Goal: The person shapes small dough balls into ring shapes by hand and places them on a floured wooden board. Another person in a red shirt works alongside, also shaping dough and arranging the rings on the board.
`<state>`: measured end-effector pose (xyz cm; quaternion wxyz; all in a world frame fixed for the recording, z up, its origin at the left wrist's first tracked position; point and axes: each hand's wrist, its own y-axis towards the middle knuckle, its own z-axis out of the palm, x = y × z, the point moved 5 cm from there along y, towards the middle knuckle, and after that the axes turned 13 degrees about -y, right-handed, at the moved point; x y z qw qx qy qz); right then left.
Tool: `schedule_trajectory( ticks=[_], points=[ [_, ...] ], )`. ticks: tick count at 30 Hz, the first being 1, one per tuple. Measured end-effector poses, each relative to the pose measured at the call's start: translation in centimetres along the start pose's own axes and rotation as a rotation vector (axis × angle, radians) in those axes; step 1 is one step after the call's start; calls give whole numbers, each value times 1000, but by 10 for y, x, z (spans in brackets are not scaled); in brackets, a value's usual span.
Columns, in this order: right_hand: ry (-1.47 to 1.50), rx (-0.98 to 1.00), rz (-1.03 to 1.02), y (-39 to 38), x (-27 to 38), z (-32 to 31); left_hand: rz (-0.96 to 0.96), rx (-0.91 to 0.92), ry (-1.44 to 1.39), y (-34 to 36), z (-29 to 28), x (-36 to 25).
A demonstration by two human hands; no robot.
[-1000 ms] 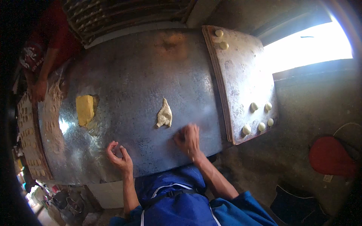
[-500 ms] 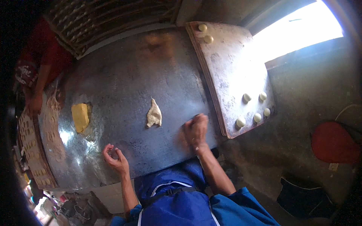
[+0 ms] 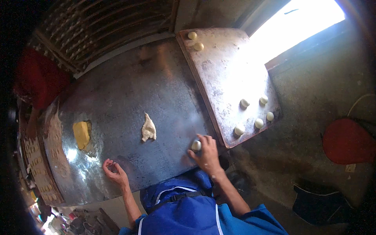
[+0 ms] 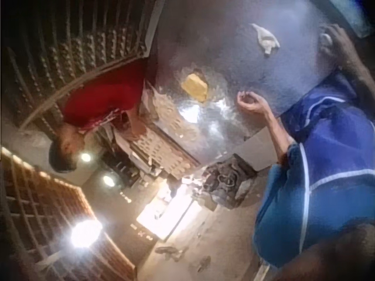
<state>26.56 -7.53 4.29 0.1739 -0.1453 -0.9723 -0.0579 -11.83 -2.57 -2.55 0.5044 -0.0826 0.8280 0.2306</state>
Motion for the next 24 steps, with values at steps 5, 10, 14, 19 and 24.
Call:
schedule_trajectory(
  ticks=[5, 10, 14, 19, 24],
  points=[
    [197, 304, -253, -17, 6, 4, -51, -42, -40, -6, -1, 10],
    [172, -396, 53, 74, -46, -105, -48, -52, -26, -5, 3, 5],
    [-180, -497, 128, 112, -73, -84, -23, -46, 2, -2, -3, 2],
    [48, 8, -422, 81, 58, 29, -14, -41, 22, -1, -2, -1],
    [-89, 143, -523, 89, 119, 120, -49, -83, -40, -5, -6, 2]
  ],
)
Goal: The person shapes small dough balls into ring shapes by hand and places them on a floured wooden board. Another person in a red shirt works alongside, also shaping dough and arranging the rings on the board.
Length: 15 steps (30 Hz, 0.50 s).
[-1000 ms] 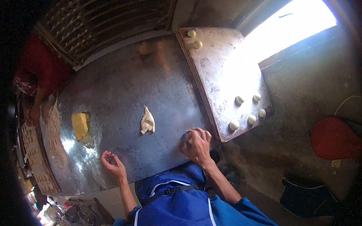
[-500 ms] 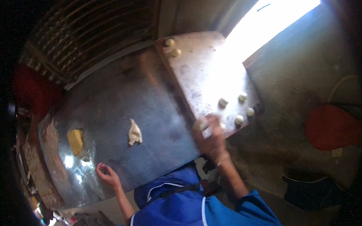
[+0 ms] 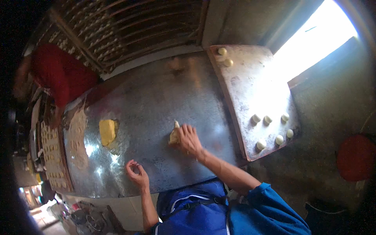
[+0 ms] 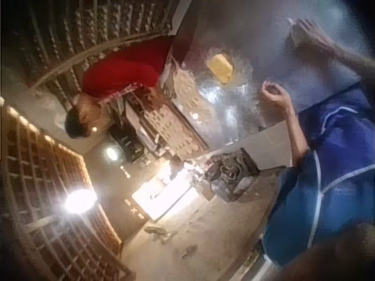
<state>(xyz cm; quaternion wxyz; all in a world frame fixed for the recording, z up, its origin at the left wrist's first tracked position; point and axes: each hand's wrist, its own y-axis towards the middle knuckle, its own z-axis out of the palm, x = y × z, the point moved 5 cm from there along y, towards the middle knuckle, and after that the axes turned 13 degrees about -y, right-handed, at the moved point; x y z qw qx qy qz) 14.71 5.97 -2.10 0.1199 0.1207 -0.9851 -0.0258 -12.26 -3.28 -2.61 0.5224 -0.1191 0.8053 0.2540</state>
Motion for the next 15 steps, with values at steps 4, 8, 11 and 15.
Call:
schedule_trajectory(
  ticks=[4, 8, 11, 15],
  points=[
    [-45, -193, 55, 68, 29, -9, 26, 44, 93, 7, 3, -7],
    [108, 39, -162, -26, 63, 41, 19, 70, 76, 6, -3, -7],
    [-76, -56, -226, -79, 12, 23, 41, 104, 79, 6, -3, -7],
    [-203, -193, 240, 7, -1, -7, 26, 96, 20, 7, -2, -3]
  ],
)
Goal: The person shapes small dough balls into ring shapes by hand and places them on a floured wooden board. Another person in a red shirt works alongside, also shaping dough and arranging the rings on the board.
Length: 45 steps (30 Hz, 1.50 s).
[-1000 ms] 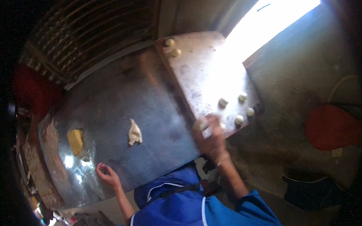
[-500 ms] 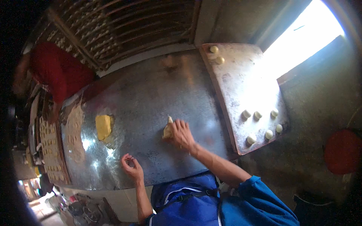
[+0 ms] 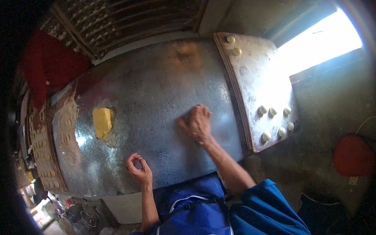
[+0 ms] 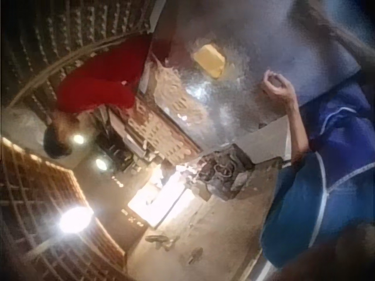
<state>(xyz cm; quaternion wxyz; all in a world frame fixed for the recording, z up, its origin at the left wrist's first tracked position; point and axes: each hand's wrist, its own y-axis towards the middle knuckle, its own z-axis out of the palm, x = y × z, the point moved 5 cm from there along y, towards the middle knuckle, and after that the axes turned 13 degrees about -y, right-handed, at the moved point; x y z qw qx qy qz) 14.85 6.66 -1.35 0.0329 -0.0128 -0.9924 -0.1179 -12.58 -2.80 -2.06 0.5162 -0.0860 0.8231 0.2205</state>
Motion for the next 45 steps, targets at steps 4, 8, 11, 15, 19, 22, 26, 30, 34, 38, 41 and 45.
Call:
schedule_trajectory(
  ticks=[4, 8, 11, 15, 19, 22, 26, 30, 34, 38, 41, 45],
  points=[
    [435, 209, -135, -87, 26, 13, 14, 58, 65, 4, 0, -3],
    [118, 42, -16, -41, -45, -9, 23, 108, 69, 4, 1, -1],
    [164, -19, -63, -22, 15, -1, 13, 93, -21, 1, -2, -6],
    [328, 185, -151, -93, -3, -9, -129, 12, -249, 9, -17, -20],
    [471, 235, -16, -48, 30, -77, 144, 340, -391, 20, 5, -120],
    [1678, 711, -23, -51, 132, -90, 293, 367, -406, 12, 20, -140],
    [1995, 1317, 53, -74, 212, -98, 144, 411, 338, 61, -71, -85],
    [1483, 865, -612, -101, 297, -143, -305, -237, -633, 57, -155, -22],
    [976, 458, -972, -102, 418, -115, -411, -313, -1388, 23, -223, -22],
    [444, 150, -813, -39, 562, -11, -531, -114, -1126, -41, -316, -5],
    [200, 104, -720, 11, 615, 19, -594, -206, -1149, -117, -374, 63],
    [183, 194, -631, 20, 621, 65, -704, -297, -1225, -145, -442, 117]
  ],
)
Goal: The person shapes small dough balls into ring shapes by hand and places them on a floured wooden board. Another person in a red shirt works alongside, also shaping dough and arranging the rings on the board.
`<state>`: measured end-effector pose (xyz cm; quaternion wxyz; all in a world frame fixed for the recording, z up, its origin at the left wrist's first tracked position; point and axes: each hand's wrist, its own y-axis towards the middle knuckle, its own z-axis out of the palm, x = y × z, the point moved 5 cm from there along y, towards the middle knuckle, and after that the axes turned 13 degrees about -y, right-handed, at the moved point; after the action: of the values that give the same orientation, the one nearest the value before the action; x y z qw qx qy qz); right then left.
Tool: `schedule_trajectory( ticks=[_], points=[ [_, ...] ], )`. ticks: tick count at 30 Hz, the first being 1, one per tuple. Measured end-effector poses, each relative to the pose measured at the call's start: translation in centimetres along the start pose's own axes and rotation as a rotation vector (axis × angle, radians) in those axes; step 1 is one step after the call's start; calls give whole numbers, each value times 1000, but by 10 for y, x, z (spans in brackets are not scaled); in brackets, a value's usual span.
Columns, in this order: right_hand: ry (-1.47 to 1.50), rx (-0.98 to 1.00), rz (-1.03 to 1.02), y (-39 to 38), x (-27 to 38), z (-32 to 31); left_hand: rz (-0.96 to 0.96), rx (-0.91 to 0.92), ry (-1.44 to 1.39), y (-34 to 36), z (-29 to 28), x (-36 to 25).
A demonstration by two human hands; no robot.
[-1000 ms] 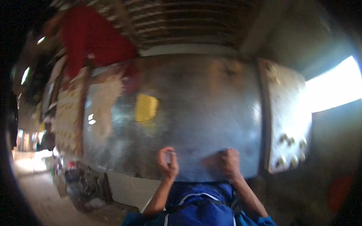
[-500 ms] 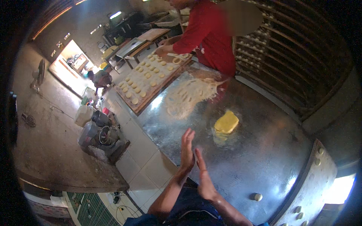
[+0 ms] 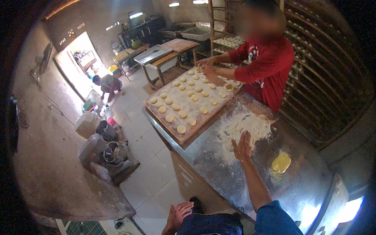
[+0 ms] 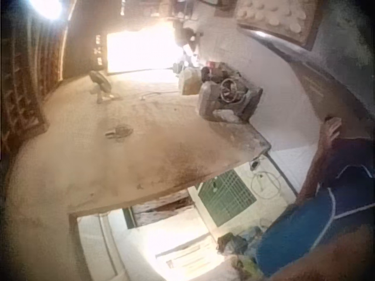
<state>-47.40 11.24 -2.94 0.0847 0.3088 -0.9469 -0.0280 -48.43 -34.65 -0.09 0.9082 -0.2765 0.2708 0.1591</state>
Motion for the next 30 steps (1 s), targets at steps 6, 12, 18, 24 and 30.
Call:
schedule_trajectory(
  ticks=[6, 12, 18, 24, 30],
  points=[
    [669, 6, -72, -32, 96, -70, 279, 117, 73, 162, 66, -86],
    [953, 86, -278, -6, 205, -81, 102, 202, -427, 325, 123, -100],
    [1073, 420, -77, 31, 257, -35, 203, -34, -282, 324, 103, -173],
    [953, 487, -163, 41, 262, -82, 484, -155, 549, 357, 92, -292],
    [-70, -54, -332, 102, 273, 6, 770, 135, 1629, 337, 60, -289]
  ],
)
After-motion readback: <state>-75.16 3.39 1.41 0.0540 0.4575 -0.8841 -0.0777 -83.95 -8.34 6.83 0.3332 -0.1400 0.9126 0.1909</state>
